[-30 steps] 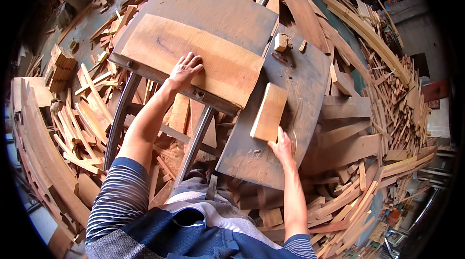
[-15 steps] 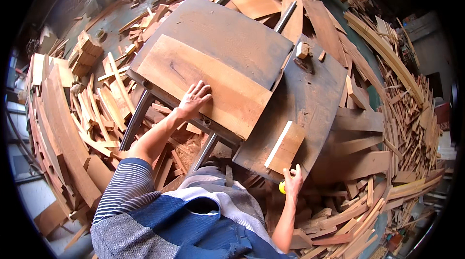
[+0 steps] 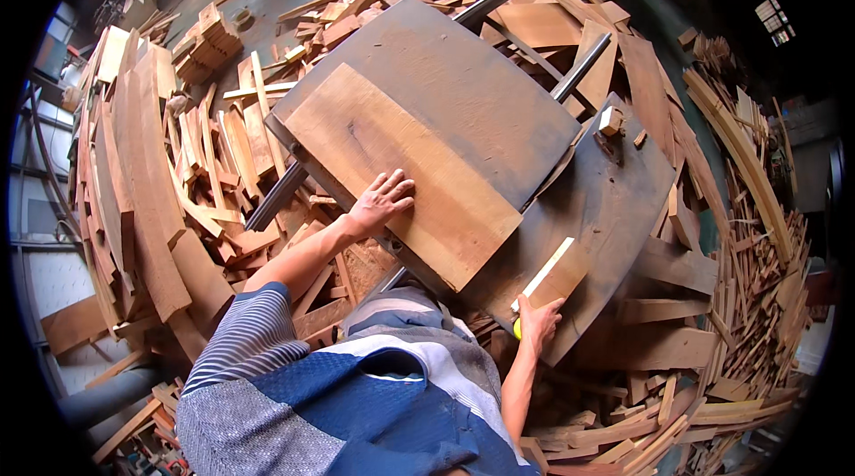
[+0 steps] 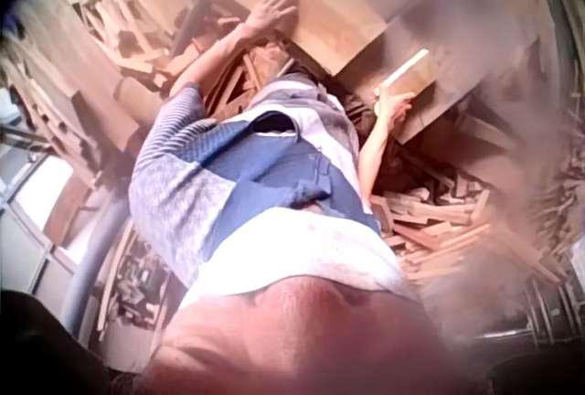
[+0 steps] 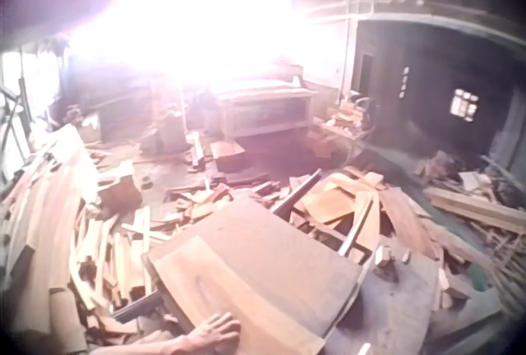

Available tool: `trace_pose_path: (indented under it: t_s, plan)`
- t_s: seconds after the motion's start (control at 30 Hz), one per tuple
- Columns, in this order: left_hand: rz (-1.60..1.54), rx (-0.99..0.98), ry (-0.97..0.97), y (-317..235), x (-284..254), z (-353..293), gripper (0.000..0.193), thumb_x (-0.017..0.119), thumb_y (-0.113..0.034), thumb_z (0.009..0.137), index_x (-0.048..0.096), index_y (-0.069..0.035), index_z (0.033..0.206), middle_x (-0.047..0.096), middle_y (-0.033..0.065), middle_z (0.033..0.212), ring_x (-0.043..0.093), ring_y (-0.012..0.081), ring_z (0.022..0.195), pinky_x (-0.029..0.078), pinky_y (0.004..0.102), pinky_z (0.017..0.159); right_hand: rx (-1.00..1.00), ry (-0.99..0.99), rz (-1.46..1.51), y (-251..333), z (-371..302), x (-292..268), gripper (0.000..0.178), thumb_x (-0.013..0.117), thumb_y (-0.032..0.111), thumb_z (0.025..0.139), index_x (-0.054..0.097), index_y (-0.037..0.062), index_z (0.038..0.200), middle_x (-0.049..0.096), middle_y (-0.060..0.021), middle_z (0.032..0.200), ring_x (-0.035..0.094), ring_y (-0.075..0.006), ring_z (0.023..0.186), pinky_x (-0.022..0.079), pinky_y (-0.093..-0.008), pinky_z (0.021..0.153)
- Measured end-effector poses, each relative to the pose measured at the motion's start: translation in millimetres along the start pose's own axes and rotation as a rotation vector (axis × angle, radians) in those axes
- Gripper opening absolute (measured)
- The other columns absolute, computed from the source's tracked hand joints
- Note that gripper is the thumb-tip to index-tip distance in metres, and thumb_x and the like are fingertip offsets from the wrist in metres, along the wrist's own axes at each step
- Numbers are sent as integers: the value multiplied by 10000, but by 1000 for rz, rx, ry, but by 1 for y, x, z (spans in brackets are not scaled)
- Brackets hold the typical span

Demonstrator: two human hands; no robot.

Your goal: The person picks up a curved piece of wood from a pile, places it on a table, and uses a yellow tape measure to measure its length, repeating this process with a larger wooden plank.

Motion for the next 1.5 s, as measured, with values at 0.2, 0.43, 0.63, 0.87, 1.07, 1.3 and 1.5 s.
trace_pose_path:
  t_s: [0.2, 0.43, 0.63, 0.87, 1.07, 1.3, 1.5]
  plan:
    - [-29, -4, -43, 0, 4, -14, 740, 829, -118, 639, 590, -152, 1338, 405, 118, 1595, 274, 358, 1545, 272, 537, 1244, -44, -37, 342, -27, 11, 5, 1187, 863, 523, 667, 314, -24, 1566, 543, -334, 1393, 569, -470, 1258, 453, -511, 1082]
    - [-65, -31, -88, -1, 7, -24, 651, 804, -117, 662, 607, -129, 1282, 441, 139, 1562, 329, 354, 1519, 307, 502, 1231, 184, 275, 1404, -94, -19, 20, 631, 774, 371, 876, 559, 3, 1342, 665, -116, 1158, 674, -250, 909, 571, -364, 721]
    - [-75, -36, -100, 1, 8, -27, 532, 724, -110, 743, 609, -136, 1261, 444, 143, 1553, 333, 355, 1516, 310, 500, 1227, 496, 273, 1608, -171, -66, 30, 599, 704, 569, 885, 607, 123, 1273, 646, -40, 1021, 603, -162, 668, 483, -291, 514]
    - [-46, -30, -116, 3, 10, -23, 544, 727, -145, 741, 616, -138, 1273, 449, 136, 1542, 342, 352, 1507, 304, 492, 1232, 512, 90, 1556, -223, -79, 21, 603, 677, 545, 927, 622, 72, 1297, 652, -64, 1091, 645, -204, 891, 539, -345, 687]
    - [-57, -15, -126, 5, 8, -11, 622, 779, -174, 690, 613, -139, 1288, 447, 136, 1547, 334, 353, 1513, 304, 494, 1232, 282, 206, 1452, -146, -23, -21, 523, 683, 549, 913, 637, 150, 1248, 655, -4, 1057, 644, -138, 846, 519, -275, 611]
    - [-40, -29, -77, 13, 15, -6, 706, 837, -233, 671, 573, -137, 1319, 419, 160, 1549, 308, 387, 1515, 283, 521, 1239, -964, 68, 1374, 191, -29, -285, 1010, 713, 665, 875, 355, 24, 1568, 596, -208, 1427, 584, -97, 552, 467, -221, 492]
    - [-445, 122, -59, 29, -24, 7, 599, 901, -268, 636, 629, -120, 1150, 552, 135, 1346, 468, 361, 1366, 420, 504, 1123, -823, 309, 1184, 251, -64, -260, 655, 742, 362, 956, 529, 11, 1466, 682, -187, 1293, 626, -68, 648, 515, -207, 560]
Point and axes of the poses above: each hand's wrist, its own z-axis towards the middle knuckle, its own x-axis out of the palm, y = z × x, the point moved 5 cm from there along z, towards the middle knuckle
